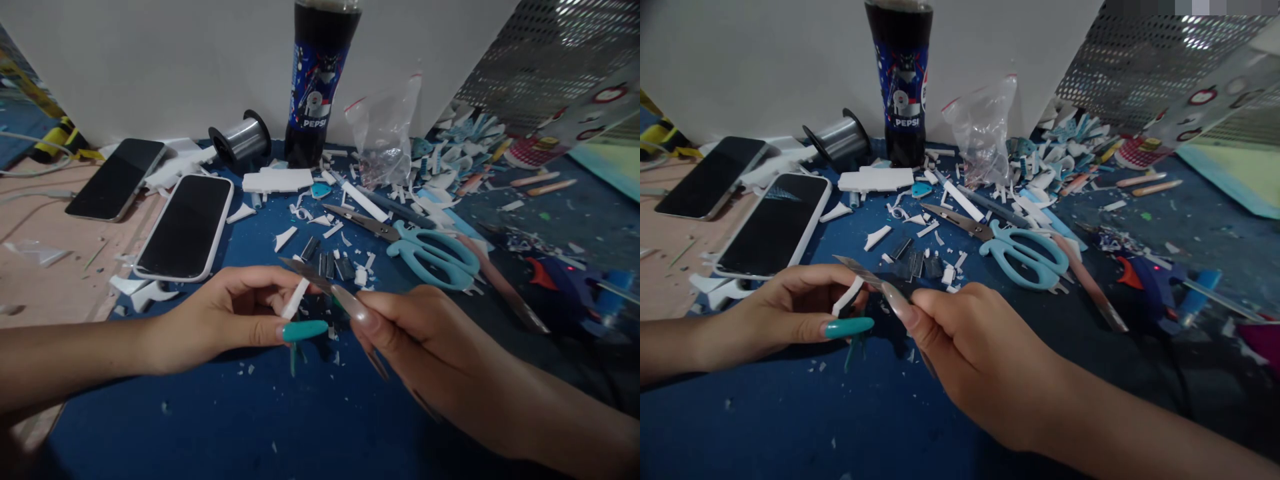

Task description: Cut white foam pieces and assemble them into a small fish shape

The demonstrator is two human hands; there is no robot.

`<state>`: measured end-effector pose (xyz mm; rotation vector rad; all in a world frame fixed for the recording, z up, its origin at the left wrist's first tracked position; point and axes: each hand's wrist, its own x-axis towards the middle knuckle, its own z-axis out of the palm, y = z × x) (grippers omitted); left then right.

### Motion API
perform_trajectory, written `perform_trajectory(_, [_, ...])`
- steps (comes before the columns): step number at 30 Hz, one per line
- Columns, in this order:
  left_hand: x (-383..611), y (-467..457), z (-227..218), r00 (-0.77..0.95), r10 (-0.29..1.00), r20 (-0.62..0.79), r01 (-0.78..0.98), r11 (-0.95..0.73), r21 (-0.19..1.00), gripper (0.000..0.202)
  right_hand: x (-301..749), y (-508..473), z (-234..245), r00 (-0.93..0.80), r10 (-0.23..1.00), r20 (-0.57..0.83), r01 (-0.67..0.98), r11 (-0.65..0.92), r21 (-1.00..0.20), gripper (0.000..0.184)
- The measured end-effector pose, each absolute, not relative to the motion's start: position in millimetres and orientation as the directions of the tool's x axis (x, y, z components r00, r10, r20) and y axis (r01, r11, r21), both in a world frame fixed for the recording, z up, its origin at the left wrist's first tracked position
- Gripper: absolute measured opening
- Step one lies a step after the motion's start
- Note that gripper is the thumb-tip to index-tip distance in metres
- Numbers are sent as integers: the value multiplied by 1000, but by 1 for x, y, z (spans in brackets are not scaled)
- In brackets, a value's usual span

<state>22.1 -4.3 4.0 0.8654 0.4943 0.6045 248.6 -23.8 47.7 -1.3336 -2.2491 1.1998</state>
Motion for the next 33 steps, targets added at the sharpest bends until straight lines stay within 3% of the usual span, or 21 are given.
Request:
perform_trajectory(10, [22,-5,6,731,664,-157,-276,498,822,26,250,-23,48,-542,824,-162,622,265,-737,46])
perform_trajectory(15, [20,-3,7,707,683,-184,-188,433,882,35,249,-22,44,-550,818,-170,638,280,-717,47])
perform_trajectory(21, [19,-2,9,689,710,-147,-86,281,956,31,249,-22,44,-558,812,-175,646,292,-705,48])
perform_trajectory(33, [18,-1,10,695,703,-148,-46,249,967,30,249,-23,41,-553,811,-193,622,247,-743,51])
